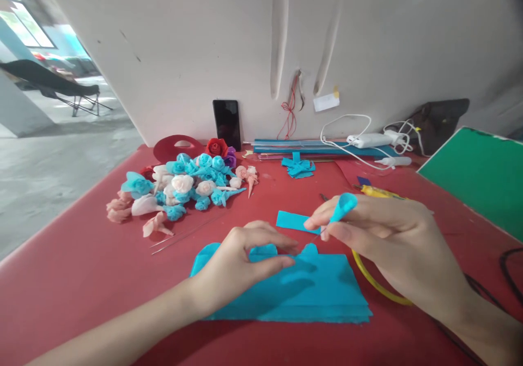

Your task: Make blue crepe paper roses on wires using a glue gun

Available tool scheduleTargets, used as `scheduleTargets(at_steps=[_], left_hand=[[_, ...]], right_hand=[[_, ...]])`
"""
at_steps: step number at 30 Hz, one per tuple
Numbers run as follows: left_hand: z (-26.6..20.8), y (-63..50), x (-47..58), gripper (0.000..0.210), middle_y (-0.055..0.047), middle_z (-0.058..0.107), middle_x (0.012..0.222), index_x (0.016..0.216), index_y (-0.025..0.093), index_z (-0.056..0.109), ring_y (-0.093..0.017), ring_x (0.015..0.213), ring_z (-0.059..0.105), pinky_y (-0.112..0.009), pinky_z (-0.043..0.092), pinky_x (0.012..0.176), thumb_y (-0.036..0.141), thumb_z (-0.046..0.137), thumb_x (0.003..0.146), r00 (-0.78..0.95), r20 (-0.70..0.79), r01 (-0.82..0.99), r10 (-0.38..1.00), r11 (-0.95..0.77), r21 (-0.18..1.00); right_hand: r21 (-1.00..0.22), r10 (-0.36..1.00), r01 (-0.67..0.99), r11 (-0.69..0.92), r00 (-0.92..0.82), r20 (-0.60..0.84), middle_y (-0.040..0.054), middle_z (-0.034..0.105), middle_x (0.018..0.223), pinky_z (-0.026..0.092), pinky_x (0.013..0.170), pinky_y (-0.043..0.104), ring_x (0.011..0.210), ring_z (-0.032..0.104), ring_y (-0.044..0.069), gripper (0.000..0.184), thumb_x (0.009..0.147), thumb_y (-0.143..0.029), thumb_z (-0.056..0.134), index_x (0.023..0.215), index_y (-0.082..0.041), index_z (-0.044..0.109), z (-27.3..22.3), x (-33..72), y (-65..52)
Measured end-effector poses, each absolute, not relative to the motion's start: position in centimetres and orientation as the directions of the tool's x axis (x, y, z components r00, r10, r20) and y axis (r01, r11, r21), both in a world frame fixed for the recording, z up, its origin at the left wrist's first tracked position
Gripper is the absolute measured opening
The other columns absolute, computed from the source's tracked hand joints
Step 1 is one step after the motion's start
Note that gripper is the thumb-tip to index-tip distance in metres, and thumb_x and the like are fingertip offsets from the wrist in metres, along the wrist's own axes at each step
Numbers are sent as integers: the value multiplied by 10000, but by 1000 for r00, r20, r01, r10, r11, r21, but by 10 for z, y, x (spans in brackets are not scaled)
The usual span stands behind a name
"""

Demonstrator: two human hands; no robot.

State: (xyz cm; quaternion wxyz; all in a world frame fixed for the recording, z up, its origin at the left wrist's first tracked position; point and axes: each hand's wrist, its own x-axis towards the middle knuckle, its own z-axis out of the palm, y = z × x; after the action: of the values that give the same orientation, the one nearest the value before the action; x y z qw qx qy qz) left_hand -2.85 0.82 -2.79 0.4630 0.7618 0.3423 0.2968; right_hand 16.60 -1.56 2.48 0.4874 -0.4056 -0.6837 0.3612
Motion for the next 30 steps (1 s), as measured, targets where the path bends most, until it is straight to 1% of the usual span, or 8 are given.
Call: scheduleTargets(at_steps=[4,7,12,14,17,23,28,30], left_hand=[[-13,17,-36,184,-22,710,866,851,177,703,-150,834,625,-248,493,761,257,538,865,558,172,310,812,-396,864],[-9,31,-46,185,-27,704,875,842,182,700,-150,790,625,-245,492,697,282,546,862,582,145,398,800,-436,807],[-29,53,-59,183,-27,716,919,928,224,715,-173,879,611,-276,469,786,198,558,839,704,112,469,701,-578,668],[-38,59,-62,225,-35,712,961,977,225,704,-177,908,606,-285,466,800,171,526,852,730,108,481,675,-618,622],[-42,65,-67,238,-51,699,995,997,215,689,-177,948,603,-287,473,819,162,492,874,745,97,499,660,-648,576],[-34,68,-74,159,-51,652,983,941,132,634,-177,902,619,-372,515,806,244,533,891,770,66,507,635,-671,541],[-40,52,-58,237,-31,680,988,1007,228,673,-157,934,598,-270,476,820,141,497,875,775,113,472,622,-689,550],[-42,43,-46,257,-48,676,1009,1006,211,672,-173,941,587,-286,473,816,118,479,863,761,138,476,634,-690,545]], right_hand=[[-899,904,148,412,-191,383,-78,700,776,531,596,140,694,641,95,142,752,-182,697,740,-323,720,23,168,-16],[-881,898,198,430,-190,396,-73,679,721,504,608,148,679,618,94,118,747,-203,703,681,-300,693,21,170,-16],[-871,925,312,379,-154,347,-40,634,660,468,573,182,623,574,105,158,761,-281,682,620,-232,629,22,173,-13],[-890,949,346,298,-204,239,-37,627,660,458,554,178,622,573,103,150,769,-299,669,646,-225,626,23,174,-10],[-891,933,421,170,-359,9,-24,644,664,470,572,190,640,599,113,210,825,-349,595,671,-210,626,23,177,-3],[-780,754,616,105,-561,-342,15,675,673,460,570,222,631,622,136,281,877,-335,504,660,-174,582,13,191,8],[-688,745,719,96,-510,-429,29,692,737,471,587,239,659,641,152,290,876,-345,478,646,-180,541,7,201,16],[-663,752,743,95,-490,-441,37,697,763,475,591,246,669,646,159,273,873,-341,471,672,-180,563,6,203,17]])
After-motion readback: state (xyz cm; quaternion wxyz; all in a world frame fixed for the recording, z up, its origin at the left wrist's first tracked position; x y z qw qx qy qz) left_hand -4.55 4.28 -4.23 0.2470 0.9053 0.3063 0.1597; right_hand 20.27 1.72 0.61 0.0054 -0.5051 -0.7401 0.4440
